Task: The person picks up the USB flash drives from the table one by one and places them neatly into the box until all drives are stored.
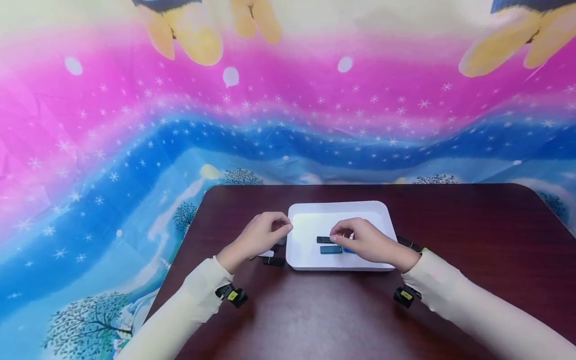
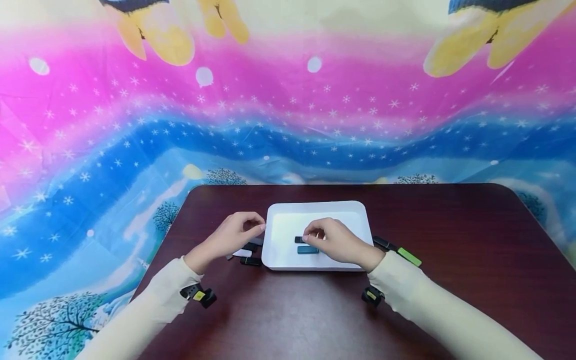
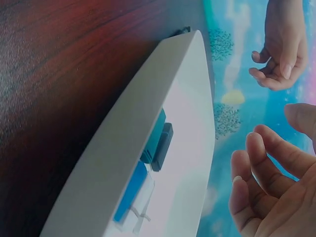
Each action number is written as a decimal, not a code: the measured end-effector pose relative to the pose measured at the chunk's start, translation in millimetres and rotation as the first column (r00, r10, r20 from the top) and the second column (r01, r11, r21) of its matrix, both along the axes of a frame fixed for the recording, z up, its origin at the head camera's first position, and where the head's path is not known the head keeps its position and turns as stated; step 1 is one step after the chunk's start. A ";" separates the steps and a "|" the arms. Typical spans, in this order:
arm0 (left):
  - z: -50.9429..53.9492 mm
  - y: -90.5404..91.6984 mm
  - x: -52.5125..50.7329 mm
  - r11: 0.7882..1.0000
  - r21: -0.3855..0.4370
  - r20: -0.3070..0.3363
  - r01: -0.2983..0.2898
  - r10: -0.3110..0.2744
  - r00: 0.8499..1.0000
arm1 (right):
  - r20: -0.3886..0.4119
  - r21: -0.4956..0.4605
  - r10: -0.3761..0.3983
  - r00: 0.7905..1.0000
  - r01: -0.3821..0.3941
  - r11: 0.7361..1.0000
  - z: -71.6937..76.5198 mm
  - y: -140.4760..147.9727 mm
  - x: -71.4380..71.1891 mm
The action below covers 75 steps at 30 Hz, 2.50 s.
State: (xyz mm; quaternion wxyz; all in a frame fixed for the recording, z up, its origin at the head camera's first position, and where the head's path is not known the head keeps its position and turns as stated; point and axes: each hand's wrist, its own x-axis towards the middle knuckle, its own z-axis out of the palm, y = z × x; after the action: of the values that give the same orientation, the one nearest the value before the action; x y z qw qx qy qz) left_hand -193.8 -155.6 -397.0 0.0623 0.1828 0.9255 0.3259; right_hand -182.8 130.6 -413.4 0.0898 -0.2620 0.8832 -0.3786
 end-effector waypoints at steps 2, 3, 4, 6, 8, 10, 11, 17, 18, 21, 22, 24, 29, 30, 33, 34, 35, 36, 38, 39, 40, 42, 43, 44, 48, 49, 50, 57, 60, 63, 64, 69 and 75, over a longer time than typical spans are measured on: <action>-1.0 -5.2 -0.3 1.000 0.005 0.008 -0.011 0.011 1.000 | -0.004 -0.008 0.009 1.000 -0.009 1.000 -1.8 -1.9 0.1; -1.8 -7.9 -0.6 1.000 0.004 0.010 -0.017 0.017 1.000 | -0.006 -0.011 0.010 1.000 -0.010 1.000 -2.5 -2.8 0.2; -2.4 -10.7 -0.7 1.000 0.003 0.013 -0.022 0.022 1.000 | -0.009 -0.015 0.013 1.000 -0.013 1.000 -3.1 -3.7 0.4; -4.0 -16.7 -1.2 0.999 -0.001 0.015 -0.036 0.036 0.999 | -0.015 -0.020 0.022 1.000 -0.022 1.000 -4.0 -5.3 0.3; -5.5 -22.9 -1.8 0.999 -0.004 0.018 -0.047 0.047 0.999 | -0.017 -0.018 0.029 0.999 -0.029 0.999 -4.6 -7.0 0.1; -7.3 -29.6 -3.2 0.999 0.002 0.023 -0.050 0.050 0.998 | -0.018 -0.015 0.037 0.999 -0.037 0.999 -5.0 -9.0 -0.1; -8.4 -33.2 -4.0 0.999 0.006 0.028 -0.051 0.050 0.998 | -0.019 -0.014 0.041 0.999 -0.041 0.999 -5.2 -9.9 -0.2; -15.9 -57.7 -6.0 0.997 0.024 0.033 -0.068 0.067 0.997 | -0.015 -0.023 0.057 0.998 -0.058 0.998 -7.4 -16.3 0.8; -17.6 -62.0 -6.0 0.997 0.033 0.037 -0.073 0.072 0.997 | -0.014 -0.024 0.060 0.998 -0.060 0.998 -7.8 -17.5 1.3; -24.0 -75.2 -6.5 0.994 0.074 0.061 -0.082 0.077 0.995 | -0.012 -0.029 0.071 0.997 -0.072 0.997 -8.8 -21.1 2.1; -26.0 -79.1 -6.8 0.993 0.088 0.068 -0.084 0.078 0.995 | -0.013 -0.029 0.075 0.997 -0.075 0.997 -9.2 -22.2 2.3; -29.5 -86.1 -6.8 0.990 0.106 0.077 -0.094 0.086 0.993 | -0.019 -0.027 0.080 0.997 -0.080 0.996 -9.9 -24.8 2.4; -38.7 -99.5 -7.8 0.990 0.093 0.067 -0.110 0.104 0.992 | -0.018 -0.020 0.075 0.997 -0.075 0.997 -11.2 -30.2 2.6; -40.4 -101.6 -8.3 0.990 0.089 0.066 -0.108 0.103 0.993 | -0.014 -0.018 0.073 0.997 -0.074 0.997 -11.5 -30.9 2.6; -45.0 -107.2 -9.7 0.991 0.080 0.072 -0.111 0.105 0.992 | -0.005 -0.011 0.070 0.998 -0.070 0.997 -12.1 -32.9 3.0; -46.6 -109.1 -10.3 0.990 0.083 0.079 -0.110 0.104 0.991 | -0.002 -0.009 0.071 0.997 -0.071 0.997 -12.3 -33.5 3.1; -48.4 -111.0 -11.0 0.990 0.085 0.088 -0.111 0.104 0.991 | -0.003 -0.007 0.074 0.997 -0.074 0.997 -12.5 -34.1 3.1; -50.3 -112.7 -11.6 0.990 0.091 0.097 -0.112 0.103 0.990 | 0.000 -0.002 0.071 0.997 -0.071 0.997 -12.6 -34.8 3.3; -54.7 -116.1 -12.9 0.988 0.097 0.119 -0.117 0.106 0.987 | 0.004 0.000 0.074 0.997 -0.074 0.997 -13.0 -36.3 3.7; -57.1 -117.8 -13.4 0.987 0.097 0.131 -0.124 0.111 0.985 | 0.003 0.000 0.079 0.997 -0.079 0.997 -13.4 -36.9 3.9; -59.2 -119.4 -13.9 0.988 0.096 0.137 -0.120 0.107 0.985 | 0.004 -0.002 0.082 0.997 -0.082 0.997 -13.6 -37.7 4.2; -63.3 -122.0 -14.5 0.988 0.090 0.150 -0.128 0.114 0.982 | 0.003 -0.004 0.089 0.996 -0.089 0.996 -14.4 -39.5 4.8; -65.1 -123.2 -15.2 0.988 0.086 0.154 -0.129 0.115 0.981 | 0.001 -0.006 0.093 0.996 -0.093 0.996 -14.6 -40.6 4.8; -66.5 -124.4 -15.7 0.988 0.085 0.157 -0.125 0.111 0.981 | -0.002 -0.008 0.098 0.995 -0.098 0.995 -14.7 -41.8 4.9; -70.8 -128.1 -16.7 0.991 0.086 0.176 -0.099 0.083 0.981 | -0.015 -0.011 0.112 0.994 -0.112 0.994 -14.8 -46.9 5.3; -71.4 -128.7 -16.8 0.992 0.085 0.182 -0.094 0.077 0.980 | -0.015 -0.013 0.114 0.993 -0.115 0.993 -14.7 -48.2 5.3; -71.9 -129.2 -16.8 0.993 0.082 0.189 -0.088 0.071 0.979 | -0.014 -0.012 0.116 0.993 -0.116 0.993 -14.7 -49.7 5.2; -78.9 -130.5 -17.0 0.996 0.055 0.212 -0.064 0.051 0.976 | -0.015 -0.004 0.124 0.992 -0.124 0.992 -13.0 -58.7 4.5; -81.6 -129.7 -17.4 0.996 0.058 0.203 -0.061 0.048 0.978 | -0.017 -0.001 0.126 0.992 -0.126 0.992 -12.8 -60.3 4.3; -82.7 -128.8 -18.4 0.996 0.064 0.192 -0.066 0.053 0.980 | -0.014 0.004 0.126 0.992 -0.126 0.992 -13.1 -61.4 4.0; -83.0 -128.5 -18.8 0.996 0.064 0.187 -0.067 0.054 0.981 | -0.013 0.006 0.126 0.992 -0.126 0.992 -13.4 -61.7 3.8; -85.5 -127.4 -21.5 0.996 0.035 0.169 -0.078 0.071 0.983 | -0.009 0.009 0.132 0.991 -0.132 0.991 -13.6 -63.7 3.4; -89.4 -123.7 -24.4 0.995 0.012 0.142 -0.098 0.095 0.985 | -0.011 0.013 0.138 0.990 -0.138 0.990 -12.5 -66.2 3.5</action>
State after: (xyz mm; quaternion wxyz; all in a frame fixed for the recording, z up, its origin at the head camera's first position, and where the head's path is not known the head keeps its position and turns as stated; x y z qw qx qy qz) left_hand -218.2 -279.2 -486.4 0.1102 0.1148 0.9233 0.3497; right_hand -179.3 64.3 -425.9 0.1119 -0.3243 0.8657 -0.3646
